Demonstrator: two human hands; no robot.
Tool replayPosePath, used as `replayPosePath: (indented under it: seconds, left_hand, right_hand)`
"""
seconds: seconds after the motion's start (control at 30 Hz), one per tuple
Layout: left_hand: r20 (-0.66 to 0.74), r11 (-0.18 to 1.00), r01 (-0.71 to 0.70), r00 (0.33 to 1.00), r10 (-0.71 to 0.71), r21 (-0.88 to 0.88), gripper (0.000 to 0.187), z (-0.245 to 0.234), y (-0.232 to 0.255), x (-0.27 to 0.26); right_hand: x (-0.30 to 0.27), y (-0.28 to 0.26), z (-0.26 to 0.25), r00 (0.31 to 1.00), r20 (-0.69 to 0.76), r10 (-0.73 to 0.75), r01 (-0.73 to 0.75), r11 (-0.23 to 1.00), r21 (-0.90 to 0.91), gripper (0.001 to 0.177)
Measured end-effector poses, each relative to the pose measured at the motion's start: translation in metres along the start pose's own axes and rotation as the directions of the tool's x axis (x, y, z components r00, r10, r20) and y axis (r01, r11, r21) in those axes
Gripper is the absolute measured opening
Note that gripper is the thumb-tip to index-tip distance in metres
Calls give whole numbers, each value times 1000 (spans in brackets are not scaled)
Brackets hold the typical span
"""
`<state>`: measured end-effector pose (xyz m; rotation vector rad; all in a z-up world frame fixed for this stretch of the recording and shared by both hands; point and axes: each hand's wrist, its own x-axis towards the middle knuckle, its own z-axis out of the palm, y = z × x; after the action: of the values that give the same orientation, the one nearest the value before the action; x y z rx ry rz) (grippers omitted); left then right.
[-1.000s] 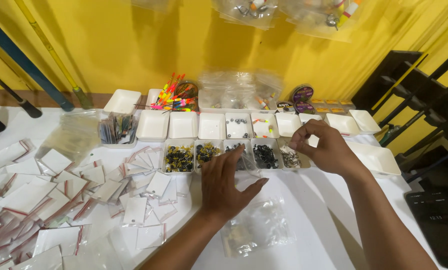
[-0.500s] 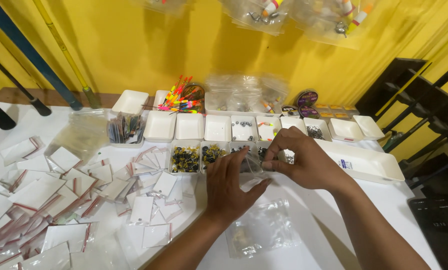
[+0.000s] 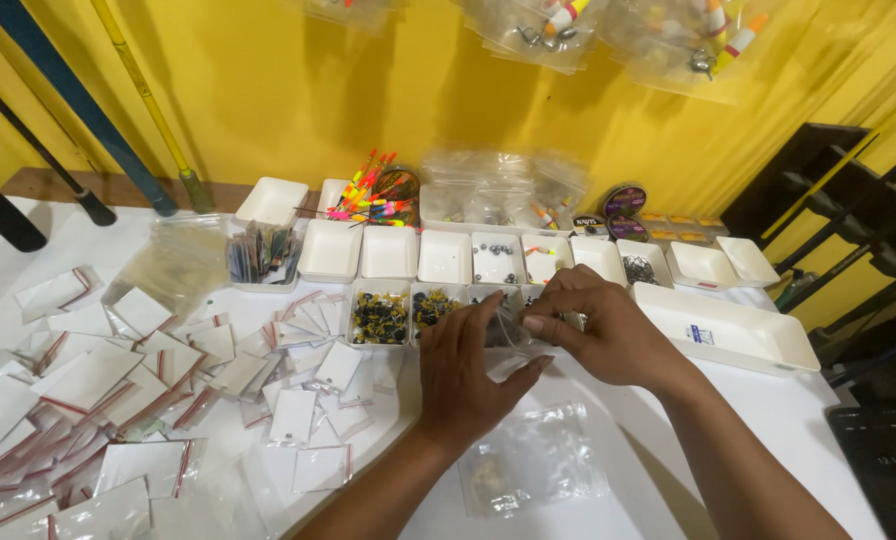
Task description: Packaging small fishing tackle components into individual plastic bags.
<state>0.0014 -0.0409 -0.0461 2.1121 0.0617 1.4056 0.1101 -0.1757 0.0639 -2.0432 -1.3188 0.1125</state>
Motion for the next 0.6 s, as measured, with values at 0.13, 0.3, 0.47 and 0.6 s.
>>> replayPosePath:
  seconds: [0.13, 0.3, 0.47, 0.6]
  left_hand:
    - [-19, 997, 79, 997, -79, 20, 80, 1, -4, 1]
    - [-115, 989, 147, 982, -148, -19, 77, 5, -15, 2]
    - [-115, 983, 170, 978, -177, -69, 78, 4, -12, 4]
    - [-50, 955, 167, 982, -184, -246, 90, -1, -12, 13]
  right_hand:
    - [-3, 6, 8, 996, -87, 17, -5, 991, 136, 21]
    - [-7, 4, 23, 993, 28, 116, -119, 949, 292, 39]
    - [-5, 19, 40, 979, 37, 201, -199, 896, 397, 19]
    - [2, 32, 41, 969, -6, 246, -219, 873, 437, 16]
